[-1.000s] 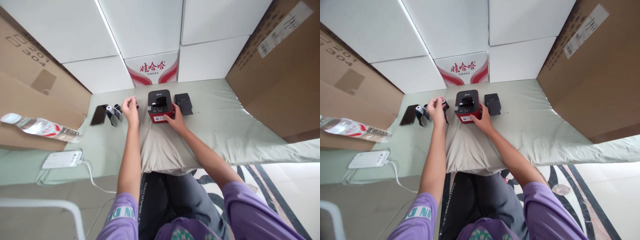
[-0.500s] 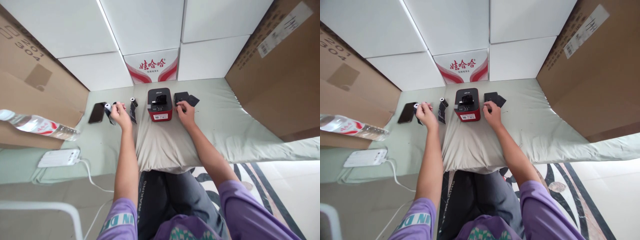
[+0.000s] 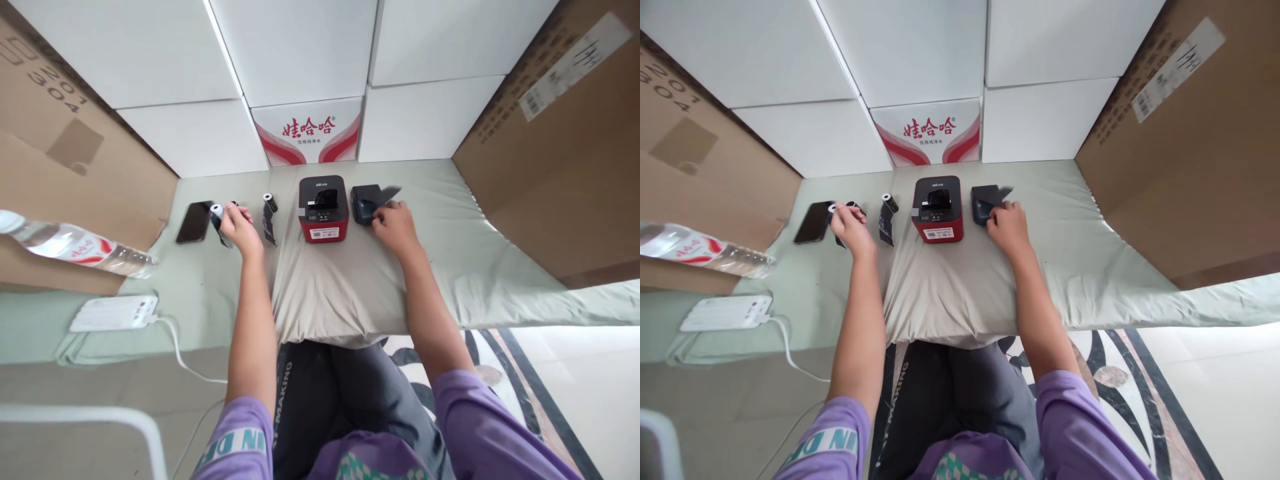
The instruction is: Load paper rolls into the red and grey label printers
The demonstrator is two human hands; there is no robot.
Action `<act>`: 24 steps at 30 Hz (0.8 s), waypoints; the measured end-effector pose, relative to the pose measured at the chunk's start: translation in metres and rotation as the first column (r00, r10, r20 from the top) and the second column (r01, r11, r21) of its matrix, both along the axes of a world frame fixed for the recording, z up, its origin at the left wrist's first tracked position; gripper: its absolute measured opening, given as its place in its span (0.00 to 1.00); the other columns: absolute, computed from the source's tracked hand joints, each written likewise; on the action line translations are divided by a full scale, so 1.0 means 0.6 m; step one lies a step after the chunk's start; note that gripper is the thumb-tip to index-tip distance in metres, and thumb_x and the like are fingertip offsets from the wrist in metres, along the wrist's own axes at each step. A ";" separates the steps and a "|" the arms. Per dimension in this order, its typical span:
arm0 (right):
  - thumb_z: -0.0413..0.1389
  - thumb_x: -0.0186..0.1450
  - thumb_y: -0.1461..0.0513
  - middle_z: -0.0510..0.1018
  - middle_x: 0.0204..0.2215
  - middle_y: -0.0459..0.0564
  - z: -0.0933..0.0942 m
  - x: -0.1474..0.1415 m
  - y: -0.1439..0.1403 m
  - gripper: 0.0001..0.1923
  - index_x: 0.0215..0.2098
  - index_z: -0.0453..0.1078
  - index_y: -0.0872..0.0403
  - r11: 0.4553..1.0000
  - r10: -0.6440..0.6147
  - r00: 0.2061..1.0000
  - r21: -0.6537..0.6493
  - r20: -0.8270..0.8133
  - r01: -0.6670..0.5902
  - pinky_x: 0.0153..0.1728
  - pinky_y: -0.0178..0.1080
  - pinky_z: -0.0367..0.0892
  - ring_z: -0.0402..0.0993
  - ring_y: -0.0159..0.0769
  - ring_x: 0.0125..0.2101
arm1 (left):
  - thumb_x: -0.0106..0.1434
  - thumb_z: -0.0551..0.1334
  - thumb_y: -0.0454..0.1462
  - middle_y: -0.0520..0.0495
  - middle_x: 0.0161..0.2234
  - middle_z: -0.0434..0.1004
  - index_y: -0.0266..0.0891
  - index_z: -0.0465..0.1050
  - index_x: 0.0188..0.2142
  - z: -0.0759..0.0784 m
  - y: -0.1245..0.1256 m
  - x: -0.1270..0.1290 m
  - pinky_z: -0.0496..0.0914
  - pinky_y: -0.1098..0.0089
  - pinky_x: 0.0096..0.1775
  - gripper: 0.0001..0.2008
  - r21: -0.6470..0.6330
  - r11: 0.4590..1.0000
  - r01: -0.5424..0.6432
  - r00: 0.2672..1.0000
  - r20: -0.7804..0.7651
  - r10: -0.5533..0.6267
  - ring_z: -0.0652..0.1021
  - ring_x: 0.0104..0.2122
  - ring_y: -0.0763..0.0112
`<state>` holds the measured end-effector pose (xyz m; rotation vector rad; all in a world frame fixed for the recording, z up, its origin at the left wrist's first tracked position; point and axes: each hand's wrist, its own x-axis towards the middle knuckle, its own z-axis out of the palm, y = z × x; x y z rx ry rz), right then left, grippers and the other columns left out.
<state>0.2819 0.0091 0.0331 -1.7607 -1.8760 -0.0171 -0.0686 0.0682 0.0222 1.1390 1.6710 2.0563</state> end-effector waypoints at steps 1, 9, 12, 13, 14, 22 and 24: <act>0.53 0.63 0.63 0.79 0.44 0.65 -0.002 0.000 0.002 0.16 0.43 0.81 0.56 0.999 -0.011 1.000 0.047 -0.012 0.012 0.49 0.61 0.71 0.71 0.61 0.49 | 0.71 0.43 0.60 0.54 0.23 0.58 0.43 0.62 0.28 0.000 0.000 -0.002 0.65 0.72 0.27 0.28 -0.002 1.000 0.002 1.000 0.006 -0.002 0.68 0.22 0.75; 0.59 0.64 0.53 0.65 0.66 0.64 -0.049 -0.024 0.021 0.32 0.65 0.69 0.50 0.995 -0.017 0.976 0.097 -0.219 0.039 0.59 0.71 0.63 0.61 0.67 0.62 | 0.72 0.46 0.59 0.53 0.23 0.59 0.43 0.61 0.28 0.002 0.000 0.002 0.63 0.72 0.27 0.27 0.019 1.000 0.022 0.999 0.042 -0.023 0.66 0.22 0.75; 0.64 0.59 0.47 0.59 0.69 0.68 -0.070 -0.034 0.037 0.45 0.71 0.60 0.51 0.995 -0.073 0.957 0.041 -0.280 0.088 0.60 0.74 0.59 0.60 0.71 0.63 | 0.73 0.45 0.58 0.53 0.23 0.60 0.42 0.62 0.27 0.004 -0.002 0.009 0.63 0.71 0.27 0.27 0.011 1.000 0.013 0.999 0.030 -0.014 0.66 0.22 0.75; 0.65 0.58 0.46 0.58 0.69 0.69 -0.075 -0.036 0.042 0.49 0.72 0.57 0.51 0.994 -0.091 0.953 0.030 -0.288 0.104 0.61 0.74 0.59 0.60 0.71 0.63 | 0.73 0.46 0.57 0.53 0.23 0.60 0.42 0.63 0.27 0.005 -0.003 0.012 0.63 0.71 0.27 0.27 0.015 1.000 0.012 0.999 0.034 -0.013 0.66 0.22 0.75; 0.66 0.57 0.45 0.57 0.69 0.70 -0.079 -0.039 0.047 0.52 0.73 0.55 0.52 0.993 -0.109 0.950 0.022 -0.292 0.120 0.61 0.73 0.59 0.61 0.70 0.63 | 0.73 0.47 0.56 0.53 0.22 0.61 0.42 0.63 0.27 0.006 -0.005 0.016 0.62 0.71 0.27 0.26 0.017 1.000 0.014 0.999 0.037 -0.015 0.66 0.22 0.75; 0.63 0.58 0.53 0.65 0.61 0.65 -0.066 -0.047 0.032 0.54 0.76 0.45 0.52 0.986 -0.152 0.948 0.027 -0.280 0.166 0.59 0.61 0.67 0.66 0.59 0.60 | 0.74 0.55 0.48 0.54 0.19 0.60 0.40 0.68 0.24 0.030 -0.036 0.063 0.61 0.72 0.28 0.23 0.092 0.987 0.132 0.983 -0.144 -0.118 0.64 0.21 0.75; 0.63 0.57 0.54 0.65 0.60 0.65 -0.049 -0.049 -0.003 0.54 0.76 0.46 0.52 0.980 -0.172 0.941 0.045 -0.292 0.194 0.59 0.60 0.67 0.66 0.58 0.59 | 0.74 0.55 0.48 0.54 0.20 0.62 0.39 0.70 0.25 0.045 -0.059 0.071 0.62 0.72 0.29 0.23 0.100 0.976 0.194 0.968 -0.183 -0.174 0.66 0.22 0.75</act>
